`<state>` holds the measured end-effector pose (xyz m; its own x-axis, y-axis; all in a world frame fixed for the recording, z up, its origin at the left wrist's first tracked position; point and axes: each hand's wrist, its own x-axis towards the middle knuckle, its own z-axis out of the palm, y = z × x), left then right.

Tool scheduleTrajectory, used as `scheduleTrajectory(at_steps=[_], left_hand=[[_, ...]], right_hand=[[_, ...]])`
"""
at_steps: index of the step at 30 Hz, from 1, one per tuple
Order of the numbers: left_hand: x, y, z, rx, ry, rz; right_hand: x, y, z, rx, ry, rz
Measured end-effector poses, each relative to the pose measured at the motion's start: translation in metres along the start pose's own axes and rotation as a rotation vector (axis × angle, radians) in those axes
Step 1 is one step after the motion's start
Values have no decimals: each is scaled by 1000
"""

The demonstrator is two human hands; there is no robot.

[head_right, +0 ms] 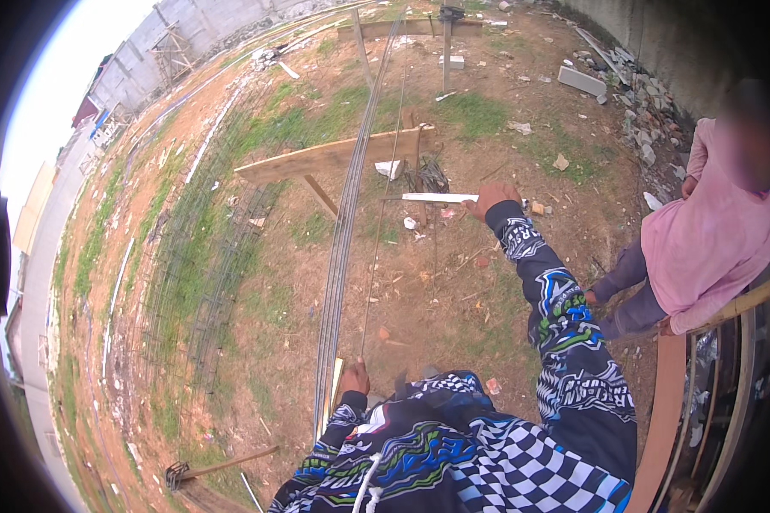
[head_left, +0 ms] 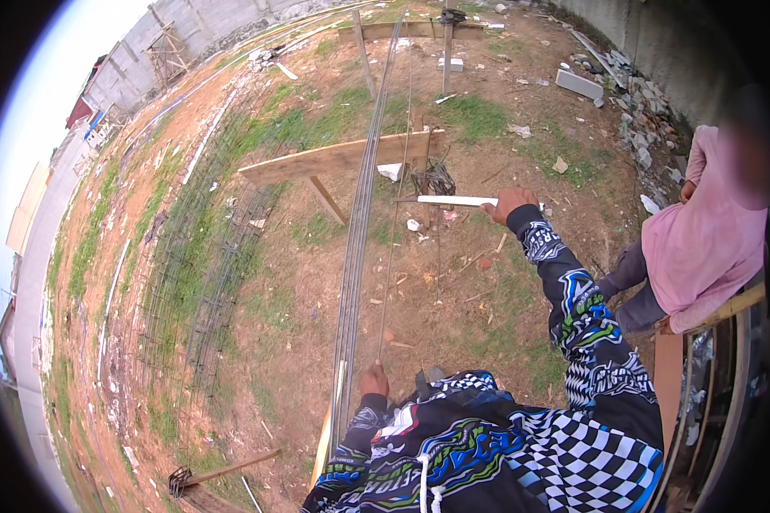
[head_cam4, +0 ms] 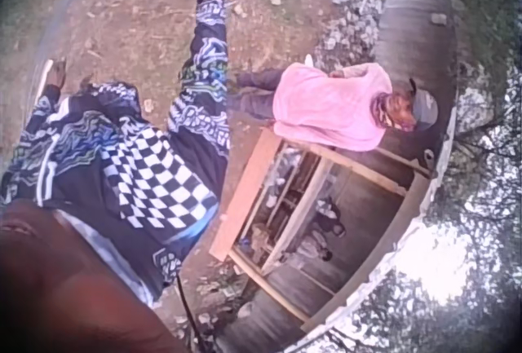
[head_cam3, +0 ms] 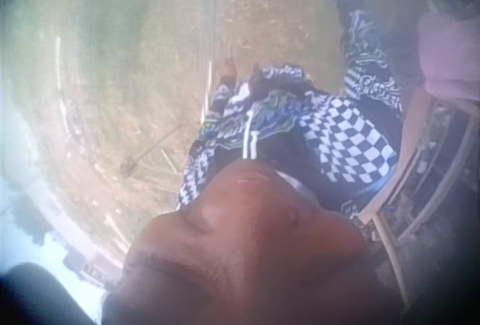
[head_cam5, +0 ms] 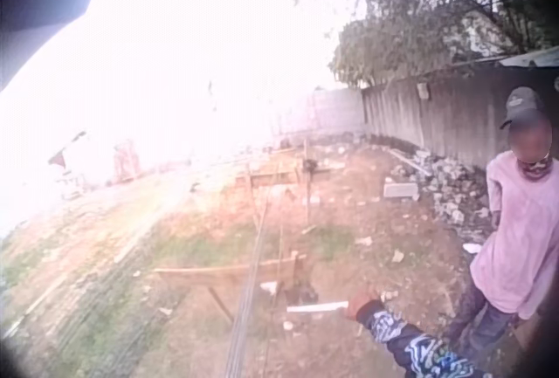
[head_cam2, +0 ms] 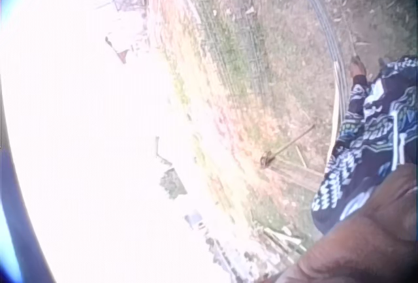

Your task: The person uses pliers to cut and tie metal rods together with wire, forming a rebar cage structure. They repeatedly measure, cut, and twist wire to secure the rods, while another person assists by holding the rods in place.

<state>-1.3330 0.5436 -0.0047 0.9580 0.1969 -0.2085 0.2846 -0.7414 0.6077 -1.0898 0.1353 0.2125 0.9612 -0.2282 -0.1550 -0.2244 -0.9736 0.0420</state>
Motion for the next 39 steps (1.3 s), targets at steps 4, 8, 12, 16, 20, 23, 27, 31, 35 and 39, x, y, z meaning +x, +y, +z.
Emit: scheduleTrajectory(at_steps=[4, 8, 12, 16, 20, 23, 27, 31, 35, 39], left_hand=[[6, -11, 2, 34, -30, -43], [-1, -20, 0, 42, 13, -52], [-12, 4, 9, -58, -37, -21], [-18, 0, 2, -63, 11, 1], [-9, -17, 17, 107, 43, 3], [-13, 9, 2, -105, -86, -60], [-17, -11, 7, -30, -64, -92], [-19, -12, 2, -150, -151, -91], [-16, -27, 3, -243, -214, -68], [-14, -32, 7, -418, -314, -122]], right_hand=[[4, 15, 31, 22, 160, 16], [11, 39, 15, 38, 22, -2], [24, 55, -21, -118, 40, -73], [49, 50, -47, -68, -38, -53], [67, 46, -46, 47, 3, 4], [73, 43, -45, -1, -22, 47], [93, 42, -30, -55, 20, -8], [97, 42, -49, -143, -40, -2], [99, 33, -62, -241, 14, -45], [107, 29, -88, -385, 32, -102]])
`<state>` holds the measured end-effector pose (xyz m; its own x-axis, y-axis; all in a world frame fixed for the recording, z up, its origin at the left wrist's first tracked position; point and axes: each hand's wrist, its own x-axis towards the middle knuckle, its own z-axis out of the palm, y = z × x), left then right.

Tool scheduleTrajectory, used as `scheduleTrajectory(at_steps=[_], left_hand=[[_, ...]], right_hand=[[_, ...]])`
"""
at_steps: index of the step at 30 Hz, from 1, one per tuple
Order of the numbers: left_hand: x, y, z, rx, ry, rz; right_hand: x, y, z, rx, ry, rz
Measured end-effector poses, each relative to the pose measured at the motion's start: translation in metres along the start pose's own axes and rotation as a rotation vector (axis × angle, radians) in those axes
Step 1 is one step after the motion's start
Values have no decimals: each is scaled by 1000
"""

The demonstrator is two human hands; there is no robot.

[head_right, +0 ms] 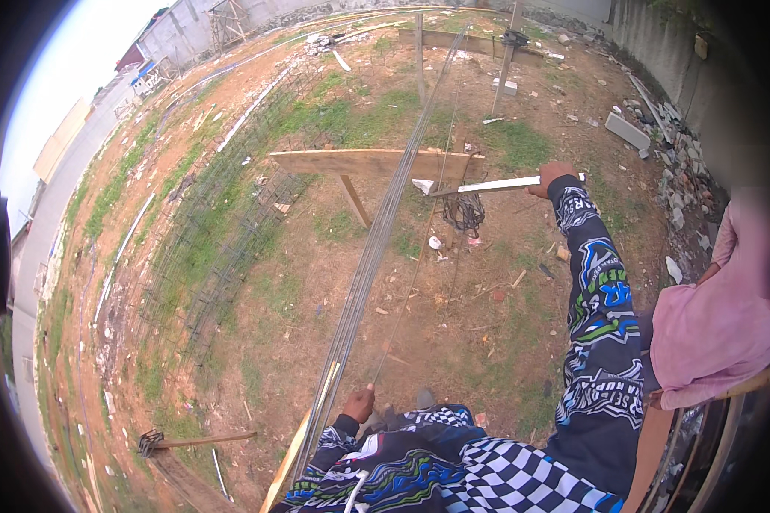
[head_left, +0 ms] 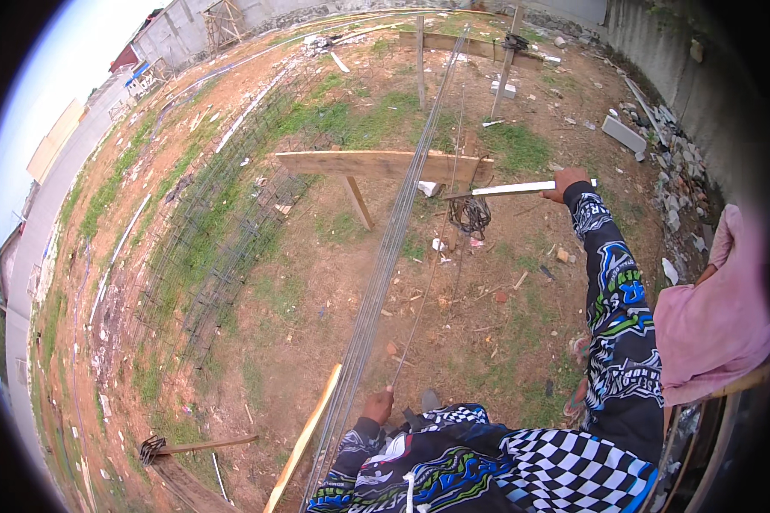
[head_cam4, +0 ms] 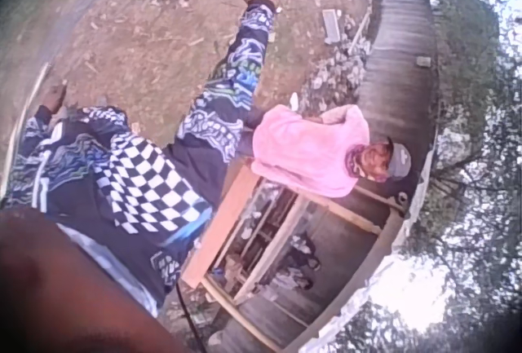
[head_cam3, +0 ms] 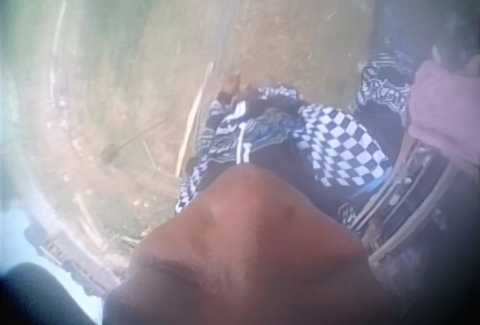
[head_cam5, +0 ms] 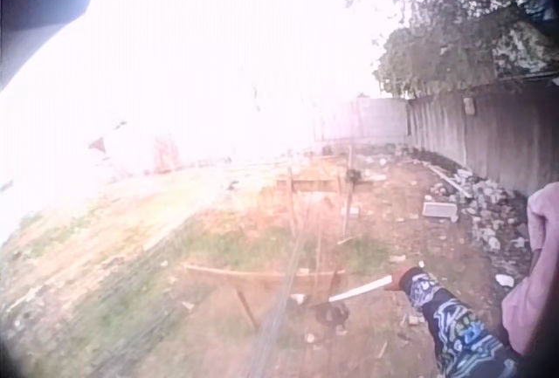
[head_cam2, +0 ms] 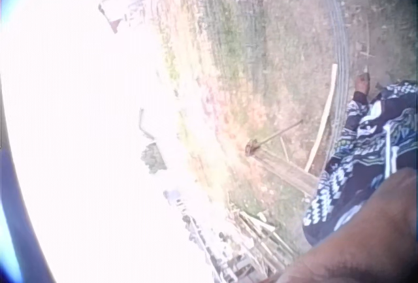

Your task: The person uses pliers to cut and tie metal rods together with wire, forming a rebar cage structure. They repeatedly measure, cut, and twist wire to secure the rods, while another person assists by holding the rods in place.

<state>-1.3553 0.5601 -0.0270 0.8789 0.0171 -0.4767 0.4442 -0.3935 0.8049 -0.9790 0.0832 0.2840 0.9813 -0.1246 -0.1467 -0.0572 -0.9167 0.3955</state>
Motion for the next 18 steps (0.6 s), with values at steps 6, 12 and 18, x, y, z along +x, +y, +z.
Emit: scheduleTrajectory(at_steps=[6, 12, 18], left_hand=[[14, -29, 11, -107, -25, -17], [10, -24, 3, -73, -46, -31], [7, -31, 8, 66, 82, 205]], right_hand=[[30, 0, 4, 67, -188, 55], [-1, -26, 24, 109, -160, 102], [-31, -63, 30, 135, -93, 167]])
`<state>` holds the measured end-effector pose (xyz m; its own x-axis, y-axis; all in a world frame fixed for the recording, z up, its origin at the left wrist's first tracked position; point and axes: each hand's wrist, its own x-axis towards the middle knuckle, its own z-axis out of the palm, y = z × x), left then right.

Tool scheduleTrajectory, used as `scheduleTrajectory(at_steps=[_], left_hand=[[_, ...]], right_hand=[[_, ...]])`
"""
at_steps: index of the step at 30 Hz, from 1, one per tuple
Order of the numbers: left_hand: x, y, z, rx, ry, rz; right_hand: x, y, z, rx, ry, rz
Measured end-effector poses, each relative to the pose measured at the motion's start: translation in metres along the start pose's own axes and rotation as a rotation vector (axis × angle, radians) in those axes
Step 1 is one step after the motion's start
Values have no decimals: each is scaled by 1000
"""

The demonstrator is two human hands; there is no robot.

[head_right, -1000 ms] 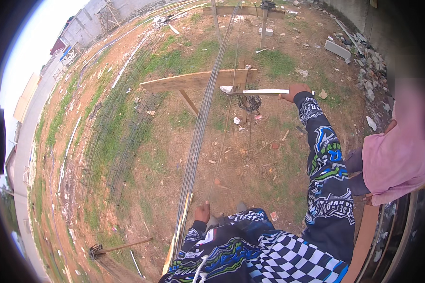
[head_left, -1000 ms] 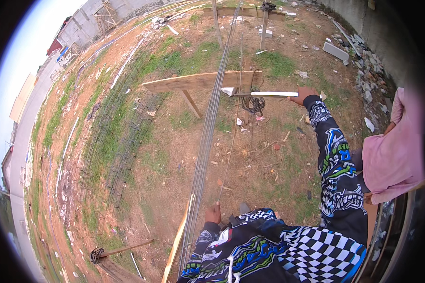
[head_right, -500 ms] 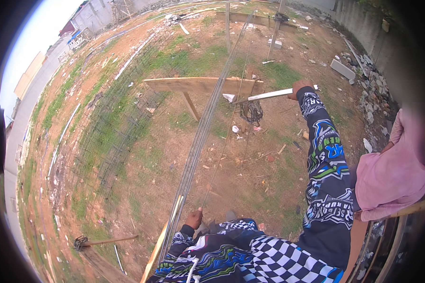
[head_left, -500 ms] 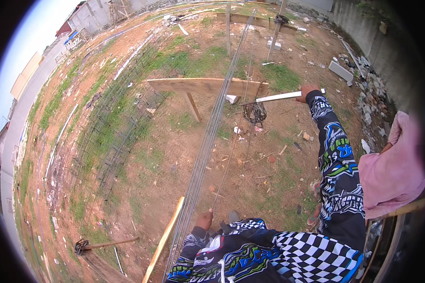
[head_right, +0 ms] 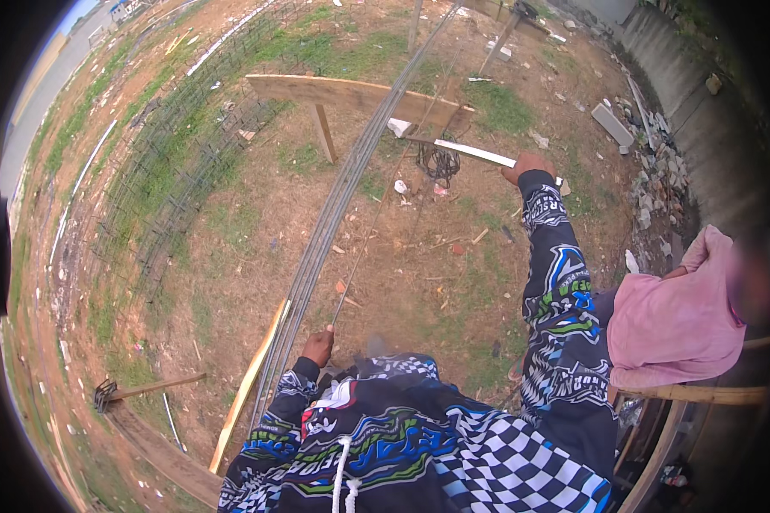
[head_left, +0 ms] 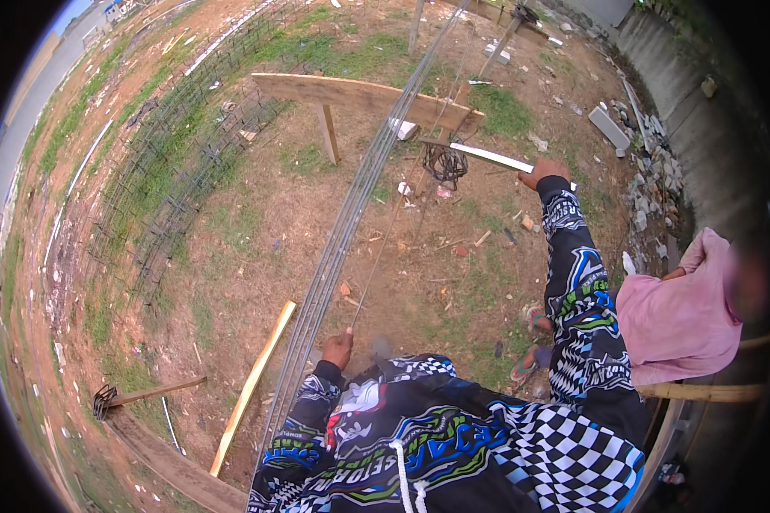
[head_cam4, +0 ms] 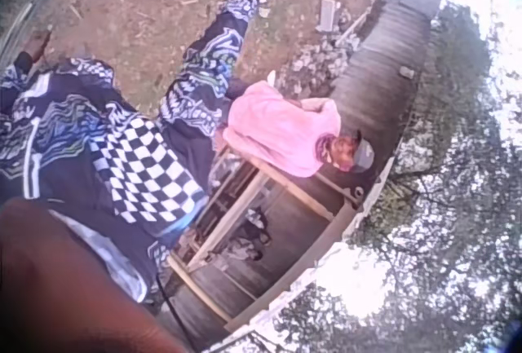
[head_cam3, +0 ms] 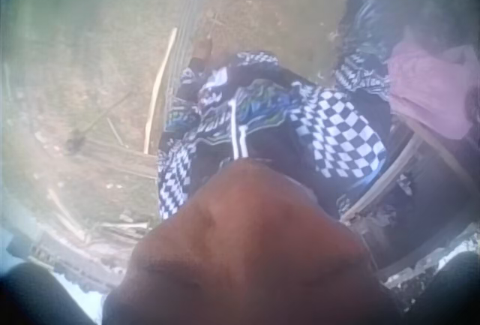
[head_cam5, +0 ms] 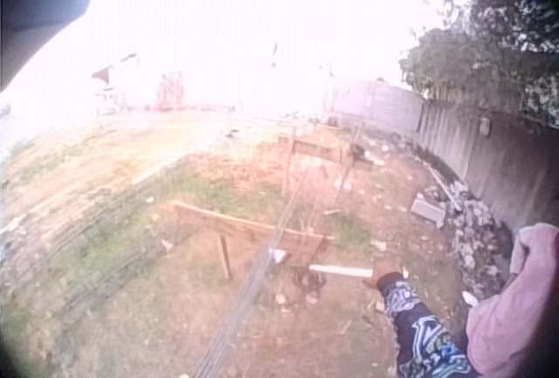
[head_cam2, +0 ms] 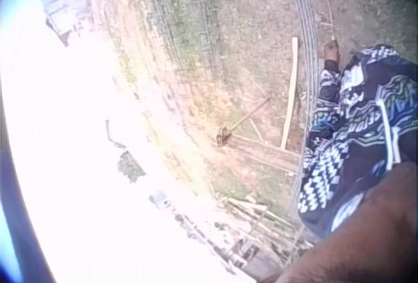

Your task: The person uses pliers to cut and tie metal rods together with wire, forming a rebar cage structure. They repeatedly measure, cut, and twist wire to secure the rods, while another person assists by holding the rods in place.

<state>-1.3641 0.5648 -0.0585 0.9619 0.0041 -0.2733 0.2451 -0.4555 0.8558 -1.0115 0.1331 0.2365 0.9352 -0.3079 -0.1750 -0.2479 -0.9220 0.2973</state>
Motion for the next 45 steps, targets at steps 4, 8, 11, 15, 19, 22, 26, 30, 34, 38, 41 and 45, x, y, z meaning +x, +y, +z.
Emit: scheduleTrajectory(at_steps=[4, 8, 11, 15, 19, 22, 26, 30, 34, 38, 41, 45], left_hand=[[10, 4, -11, -11, 33, -103], [1, 11, 9, -15, 30, -135], [-9, 14, 29, 104, 100, -190], [-30, 64, 2, 74, 136, -201], [-49, 77, -15, -131, 87, -206], [-71, 61, -18, 82, 66, -208], [-99, 23, -22, -206, 101, -298], [-104, 13, -22, -93, 120, -301], [-93, 34, -30, -137, 65, -228], [-97, 29, -40, 32, 229, -196], [-86, 59, -42, 162, 395, -101], [-42, 92, -48, 247, 458, -9]], right_hand=[[9, 7, 24, 26, 53, 7], [42, 53, 31, -70, 151, -84], [55, 47, -20, -183, 457, -283], [41, 35, -81, -56, 182, -136], [28, 27, 26, 483, 364, -140], [-22, -14, 184, 1128, 69, -144], [-150, -93, 281, 1539, -117, -21], [-230, -98, 380, 1574, -244, 482], [-235, -85, 484, 1098, 75, 904], [-226, -53, 471, 1368, 64, 985], [-238, -35, 443, 1193, 48, 692], [-258, -38, 388, 1072, -91, 407]])
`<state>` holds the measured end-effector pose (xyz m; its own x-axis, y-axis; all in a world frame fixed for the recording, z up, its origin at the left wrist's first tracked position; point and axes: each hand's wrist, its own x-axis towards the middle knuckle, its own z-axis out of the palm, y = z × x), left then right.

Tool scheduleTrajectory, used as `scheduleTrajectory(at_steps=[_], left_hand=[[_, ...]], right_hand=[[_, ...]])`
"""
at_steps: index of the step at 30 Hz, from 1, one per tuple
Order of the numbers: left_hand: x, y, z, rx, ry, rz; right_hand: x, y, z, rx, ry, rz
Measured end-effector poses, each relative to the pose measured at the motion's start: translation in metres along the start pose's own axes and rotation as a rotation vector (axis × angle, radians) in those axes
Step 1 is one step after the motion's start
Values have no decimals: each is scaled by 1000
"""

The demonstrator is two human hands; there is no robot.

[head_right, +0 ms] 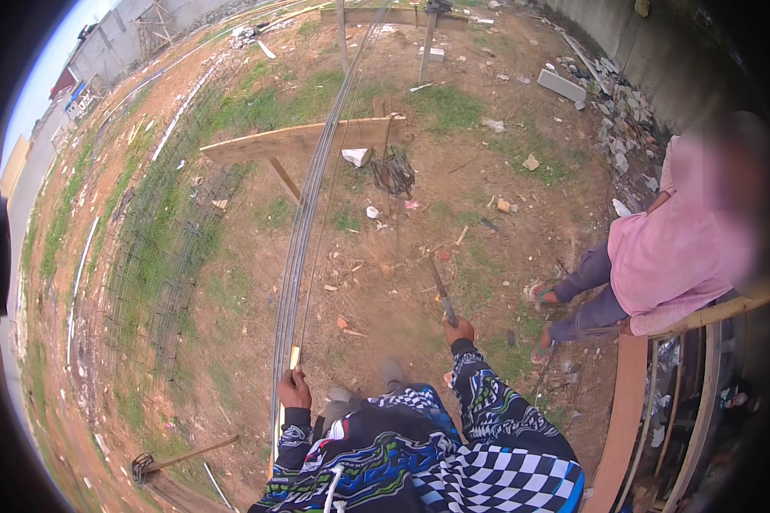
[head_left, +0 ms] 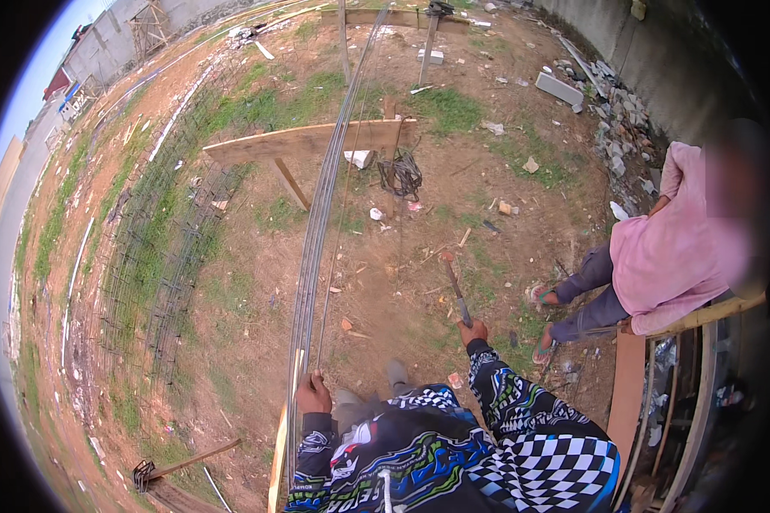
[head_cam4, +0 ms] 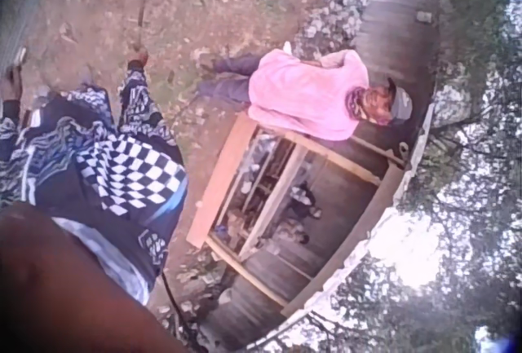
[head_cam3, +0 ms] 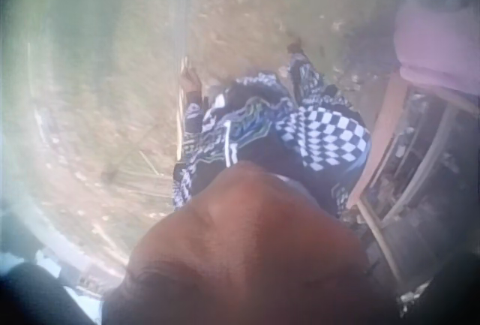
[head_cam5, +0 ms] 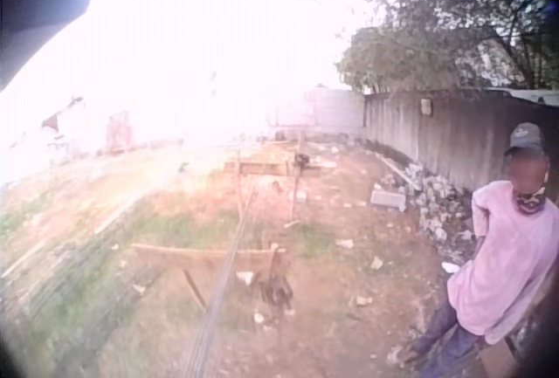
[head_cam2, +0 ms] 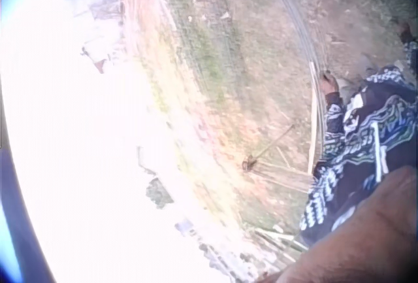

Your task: The person uses pliers to cut and tie metal rods together with wire, forming a rebar cage structure. They repeatedly measure, cut, and twist wire to secure the rods, while another person assists by holding the rods in place.

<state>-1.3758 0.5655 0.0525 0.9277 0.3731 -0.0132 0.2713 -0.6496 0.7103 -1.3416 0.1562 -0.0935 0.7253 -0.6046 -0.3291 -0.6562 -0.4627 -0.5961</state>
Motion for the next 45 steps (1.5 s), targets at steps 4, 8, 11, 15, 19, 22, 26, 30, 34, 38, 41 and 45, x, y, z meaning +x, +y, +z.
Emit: scheduleTrajectory(at_steps=[4, 8, 11, 15, 19, 22, 26, 30, 34, 38, 41, 45], left_hand=[[27, 4, 1, 108, -44, 41], [-18, 4, -26, 72, -68, 442], [-42, -20, -67, 112, 85, 396], [-63, -55, -108, 150, -121, -50], [-52, -130, -92, -162, -435, -221], [-42, -135, -92, -298, -529, -221], [-25, -153, -89, -557, -782, -305], [-12, -174, -79, -845, -1021, -482], [-9, -196, -52, -881, -1054, -447], [-11, -207, -65, -883, -1037, -453], [-7, -194, -65, -866, -1080, -420], [-18, -190, -69, -816, -909, -381]], right_hand=[[-20, -9, 20, -252, -211, -121], [-71, 12, 45, -362, -414, -127], [-133, 19, 45, -374, -493, -130], [-176, 77, 61, -523, -657, -179], [-170, 150, 86, -614, -596, -243], [-167, 142, 83, -750, -678, -181], [-177, 139, 87, -762, -652, -225], [-202, 161, 97, -689, -641, -48], [-197, 200, 105, -708, -673, 1], [-198, 167, 100, -734, -719, 39], [-207, 169, 100, -715, -724, 57], [-211, 160, 90, -765, -742, 20]])
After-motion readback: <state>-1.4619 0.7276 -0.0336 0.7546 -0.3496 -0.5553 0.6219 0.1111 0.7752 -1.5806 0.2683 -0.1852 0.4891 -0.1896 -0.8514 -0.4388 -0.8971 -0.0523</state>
